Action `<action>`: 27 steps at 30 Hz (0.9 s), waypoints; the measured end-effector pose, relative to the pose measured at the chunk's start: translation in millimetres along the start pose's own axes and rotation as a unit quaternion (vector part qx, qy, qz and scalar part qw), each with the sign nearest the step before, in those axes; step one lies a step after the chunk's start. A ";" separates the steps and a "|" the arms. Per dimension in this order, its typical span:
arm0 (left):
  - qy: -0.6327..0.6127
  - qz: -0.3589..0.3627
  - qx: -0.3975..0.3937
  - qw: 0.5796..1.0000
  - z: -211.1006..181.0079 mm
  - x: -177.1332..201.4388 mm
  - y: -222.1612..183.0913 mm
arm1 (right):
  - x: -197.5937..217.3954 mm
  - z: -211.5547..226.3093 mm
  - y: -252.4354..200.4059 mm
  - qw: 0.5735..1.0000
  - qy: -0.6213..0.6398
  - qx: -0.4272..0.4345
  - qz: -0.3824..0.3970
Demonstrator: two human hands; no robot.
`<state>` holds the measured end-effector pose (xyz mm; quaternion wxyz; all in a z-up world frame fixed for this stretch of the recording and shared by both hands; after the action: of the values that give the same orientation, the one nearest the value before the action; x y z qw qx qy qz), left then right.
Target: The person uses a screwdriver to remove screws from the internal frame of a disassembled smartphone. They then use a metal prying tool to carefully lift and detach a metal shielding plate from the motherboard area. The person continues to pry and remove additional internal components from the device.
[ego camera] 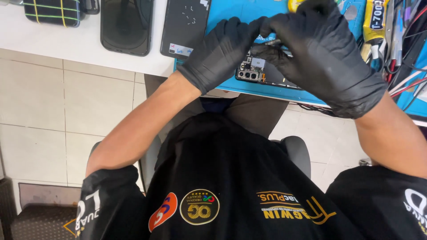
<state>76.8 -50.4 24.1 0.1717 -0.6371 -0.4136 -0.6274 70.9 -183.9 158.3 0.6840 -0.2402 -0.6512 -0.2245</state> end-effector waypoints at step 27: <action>0.173 -0.069 -0.105 0.977 -19.9 7.8 1.3 | -19.5 -4.1 -48.8 0.979 0.192 -0.064 0.007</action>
<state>63.7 -63.4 34.9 0.1297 -0.5034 -0.3524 -0.7782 42.8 -224.8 140.4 0.7813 -0.2408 -0.4898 -0.3028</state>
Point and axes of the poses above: each hand's wrist, its own y-axis towards the middle knuckle, its own x-axis out of the back of the hand, z = x × y, the point moved 6 cm from there along y, towards the middle knuckle, and after that the axes turned 6 degrees about z, right-handed, at the moved point
